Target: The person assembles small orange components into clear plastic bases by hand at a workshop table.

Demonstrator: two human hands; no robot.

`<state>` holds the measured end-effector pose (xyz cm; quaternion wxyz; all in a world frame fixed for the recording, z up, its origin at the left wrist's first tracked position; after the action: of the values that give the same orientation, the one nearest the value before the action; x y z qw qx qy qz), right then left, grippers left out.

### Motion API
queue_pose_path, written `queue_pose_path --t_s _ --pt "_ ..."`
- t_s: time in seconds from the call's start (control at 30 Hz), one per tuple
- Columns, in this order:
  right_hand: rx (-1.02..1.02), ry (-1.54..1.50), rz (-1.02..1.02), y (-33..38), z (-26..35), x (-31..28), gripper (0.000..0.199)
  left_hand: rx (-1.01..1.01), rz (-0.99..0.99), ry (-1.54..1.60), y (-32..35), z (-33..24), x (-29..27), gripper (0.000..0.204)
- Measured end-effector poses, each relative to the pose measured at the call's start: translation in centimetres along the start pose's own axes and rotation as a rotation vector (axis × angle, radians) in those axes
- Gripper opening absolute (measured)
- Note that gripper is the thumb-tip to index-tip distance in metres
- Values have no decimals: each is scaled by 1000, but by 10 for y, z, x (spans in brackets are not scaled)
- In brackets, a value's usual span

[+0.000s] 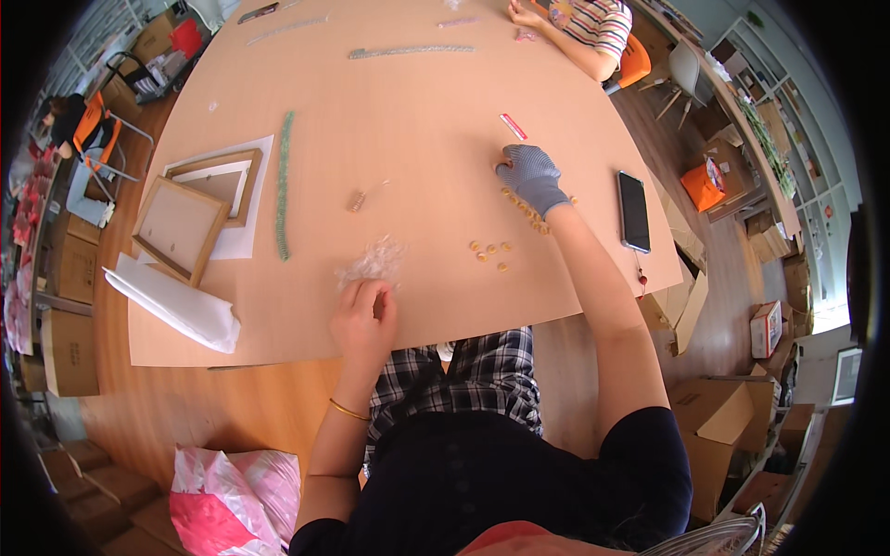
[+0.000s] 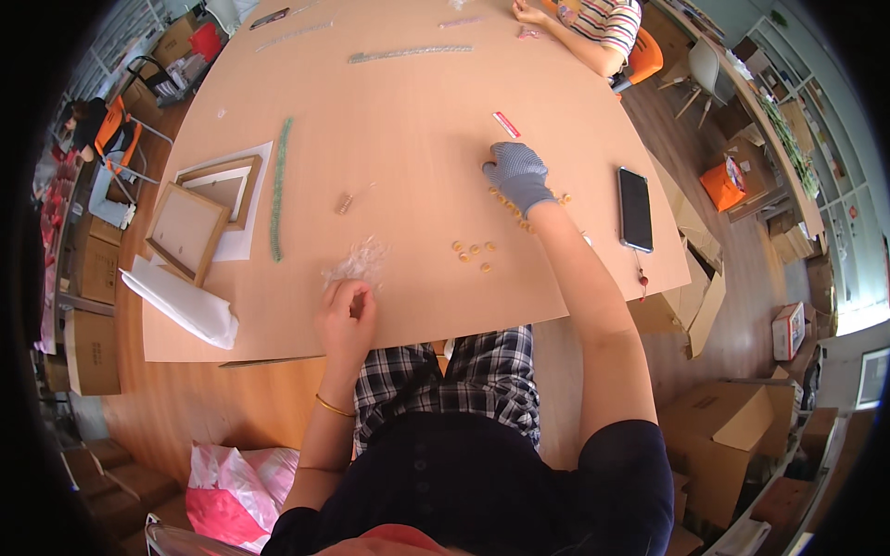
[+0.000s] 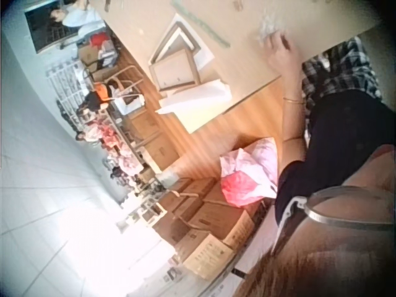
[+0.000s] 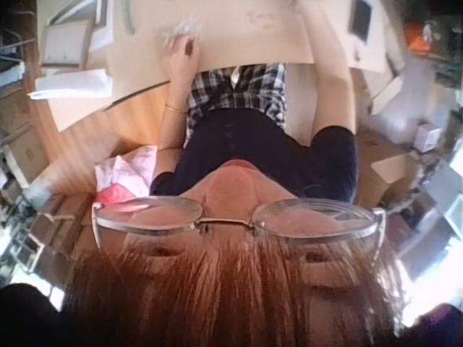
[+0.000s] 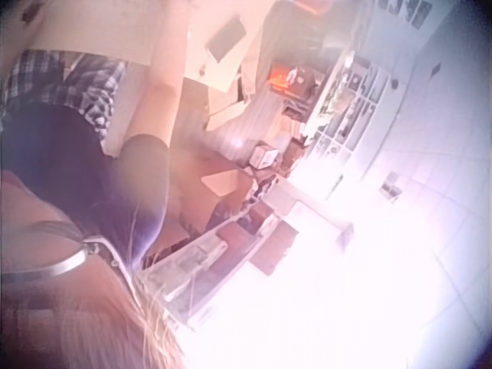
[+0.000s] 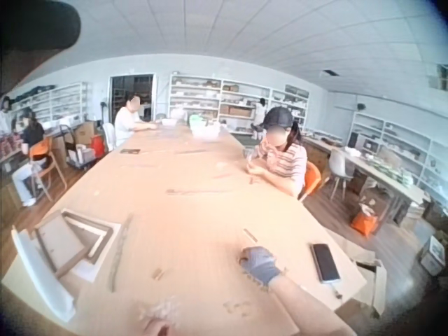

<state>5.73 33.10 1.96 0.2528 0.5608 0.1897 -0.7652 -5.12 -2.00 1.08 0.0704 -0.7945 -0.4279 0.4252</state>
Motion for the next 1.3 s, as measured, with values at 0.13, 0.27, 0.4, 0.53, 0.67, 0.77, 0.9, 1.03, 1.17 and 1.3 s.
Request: queue_pose_path --t_s 0.13,0.27,0.4,0.53,0.67,0.77,0.9,1.03,1.17,1.3 --pt "-163 95 -71 1 -2 11 19 14 23 -35 1 1 2 13" --pt "-171 40 -91 6 7 7 19 -7 24 -67 1 3 0 12" --pt "-101 100 -62 5 -5 6 16 -27 11 -56 -1 1 -1 12" --pt "-213 99 -147 5 -13 11 12 -17 12 -48 -2 -1 1 12" --pt "-259 -40 -82 17 22 0 16 -80 21 29 -3 12 1 13" --pt "-407 -560 -42 72 80 -11 15 -112 -7 143 -13 6 -5 16" --pt "-215 -1133 371 121 117 -1 15 -91 -23 350 -38 -30 -16 22" --pt "-155 -1278 510 144 132 2 16 -31 15 501 -39 -30 -10 22" --pt "-26 -1393 604 154 128 9 18 -140 60 737 -29 -20 0 15" --pt "102 -1725 785 164 130 21 20 -248 118 983 -25 -26 -2 11"
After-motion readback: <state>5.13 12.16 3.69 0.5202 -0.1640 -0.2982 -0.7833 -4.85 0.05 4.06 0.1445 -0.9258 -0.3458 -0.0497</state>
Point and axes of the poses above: each hand's wrist, its own y-axis away from the middle knuckle, its own x-axis out of the palm, z = x × y, the point moved 5 cm from there along -y, towards the middle knuckle, and after that the axes turned 7 degrees about -y, right-handed, at the moved point
